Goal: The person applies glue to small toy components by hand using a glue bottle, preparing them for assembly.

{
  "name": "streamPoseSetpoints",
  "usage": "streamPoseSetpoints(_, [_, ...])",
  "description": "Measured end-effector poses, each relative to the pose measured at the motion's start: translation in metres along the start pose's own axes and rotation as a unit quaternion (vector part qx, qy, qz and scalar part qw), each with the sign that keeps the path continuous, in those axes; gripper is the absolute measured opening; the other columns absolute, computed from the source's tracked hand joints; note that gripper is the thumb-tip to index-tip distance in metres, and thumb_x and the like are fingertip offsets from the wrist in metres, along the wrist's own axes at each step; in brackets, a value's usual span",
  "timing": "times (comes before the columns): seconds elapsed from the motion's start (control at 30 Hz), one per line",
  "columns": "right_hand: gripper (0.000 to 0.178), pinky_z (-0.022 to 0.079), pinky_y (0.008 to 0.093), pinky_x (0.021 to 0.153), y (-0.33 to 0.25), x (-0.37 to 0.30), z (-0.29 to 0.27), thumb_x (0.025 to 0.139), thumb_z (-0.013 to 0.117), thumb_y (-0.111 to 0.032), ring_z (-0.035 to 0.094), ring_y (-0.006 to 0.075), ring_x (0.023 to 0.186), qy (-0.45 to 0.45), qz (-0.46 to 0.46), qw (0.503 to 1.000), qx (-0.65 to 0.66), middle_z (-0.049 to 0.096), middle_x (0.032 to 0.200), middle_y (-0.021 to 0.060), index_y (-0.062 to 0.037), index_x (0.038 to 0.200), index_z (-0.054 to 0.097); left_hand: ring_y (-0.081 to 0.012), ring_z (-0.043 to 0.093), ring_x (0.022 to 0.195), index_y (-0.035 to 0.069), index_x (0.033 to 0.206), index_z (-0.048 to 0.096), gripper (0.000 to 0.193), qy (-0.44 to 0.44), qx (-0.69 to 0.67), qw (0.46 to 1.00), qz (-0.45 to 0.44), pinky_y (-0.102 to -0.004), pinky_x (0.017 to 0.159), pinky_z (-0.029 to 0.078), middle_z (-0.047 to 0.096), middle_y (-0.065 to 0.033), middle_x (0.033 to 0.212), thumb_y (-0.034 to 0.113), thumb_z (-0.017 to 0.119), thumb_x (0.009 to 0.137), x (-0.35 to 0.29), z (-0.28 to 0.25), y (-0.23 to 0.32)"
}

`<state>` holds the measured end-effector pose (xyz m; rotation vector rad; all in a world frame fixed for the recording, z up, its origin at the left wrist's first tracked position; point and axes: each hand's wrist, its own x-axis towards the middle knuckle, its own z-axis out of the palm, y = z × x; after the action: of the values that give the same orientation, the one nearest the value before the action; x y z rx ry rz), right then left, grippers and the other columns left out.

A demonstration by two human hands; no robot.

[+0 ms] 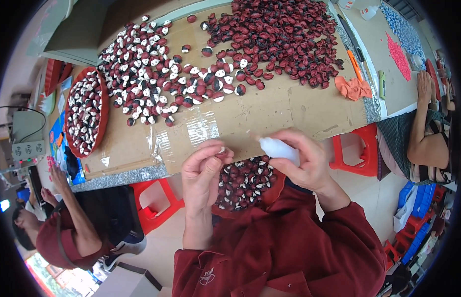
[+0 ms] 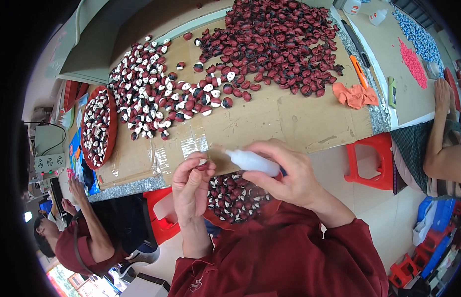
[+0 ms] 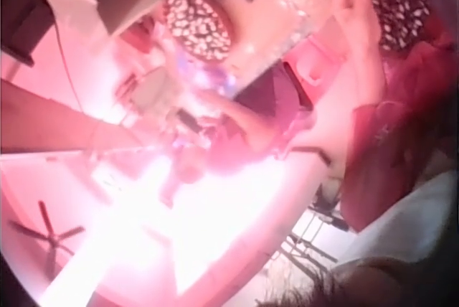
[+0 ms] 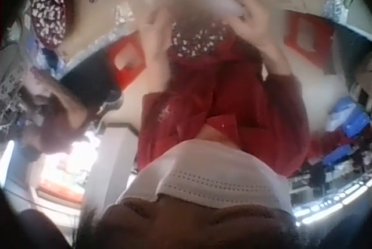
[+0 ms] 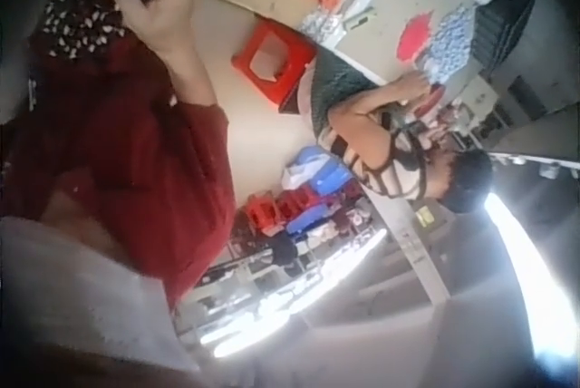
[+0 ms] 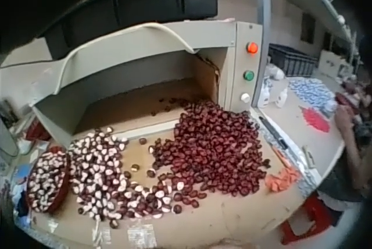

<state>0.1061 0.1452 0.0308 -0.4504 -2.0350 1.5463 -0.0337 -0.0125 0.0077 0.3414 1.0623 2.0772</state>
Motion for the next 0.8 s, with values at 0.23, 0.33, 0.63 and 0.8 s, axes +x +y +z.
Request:
streamPoseSetpoints(0.23, [0.038,0.040,0.0263,0.052,-0.005,0.000,-0.010,0.055,0.083,-0.008,0.054,0.0148,0.056,0.006,-0.127,0.991,-0.028,0.064,0.069,0.0080,0.0025,0.088,0.066,-0.0261,0.060,0.097,-0.002,0.108,0.058,0.023,-0.029,-0.020,0.999,-0.012,-0.0337,0.083,0.051,0.055,-0.0174,0.116,-0.003,0.055,0.085,-0.001,-0.004,-0.007])
streamPoseSetpoints(0.33, [0.038,0.037,0.0261,0.050,-0.002,-0.002,-0.005,0.055,0.084,-0.008,0.053,0.0145,0.052,0.008,-0.136,0.990,-0.021,0.064,0.068,0.0076,0.0026,0.087,0.066,-0.0260,0.060,0.097,-0.001,0.110,0.059,0.025,-0.019,-0.011,0.999,-0.029,-0.0343,0.084,0.051,0.056,-0.0174,0.115,-0.001,0.055,0.086,-0.002,-0.004,-0.008])
streamPoseSetpoints(0.63, [0.035,0.036,0.0261,0.049,0.002,-0.002,0.000,0.056,0.084,-0.010,0.051,0.0148,0.051,0.002,-0.110,0.993,-0.038,0.059,0.062,0.0068,0.0020,0.085,0.067,-0.0270,0.059,0.099,-0.001,0.111,0.059,0.025,-0.022,0.015,1.000,-0.017,-0.0349,0.086,0.049,0.054,-0.0183,0.118,0.000,0.054,0.087,-0.002,-0.005,-0.011])
streamPoseSetpoints(0.8, [0.033,0.036,0.0263,0.048,0.001,0.000,0.002,0.057,0.083,-0.009,0.050,0.0149,0.051,0.003,-0.108,0.994,-0.034,0.058,0.060,0.0063,0.0018,0.084,0.067,-0.0268,0.058,0.100,-0.001,0.111,0.059,0.025,-0.022,0.030,0.999,-0.021,-0.0348,0.086,0.049,0.053,-0.0181,0.119,-0.001,0.053,0.087,-0.002,-0.005,-0.011])
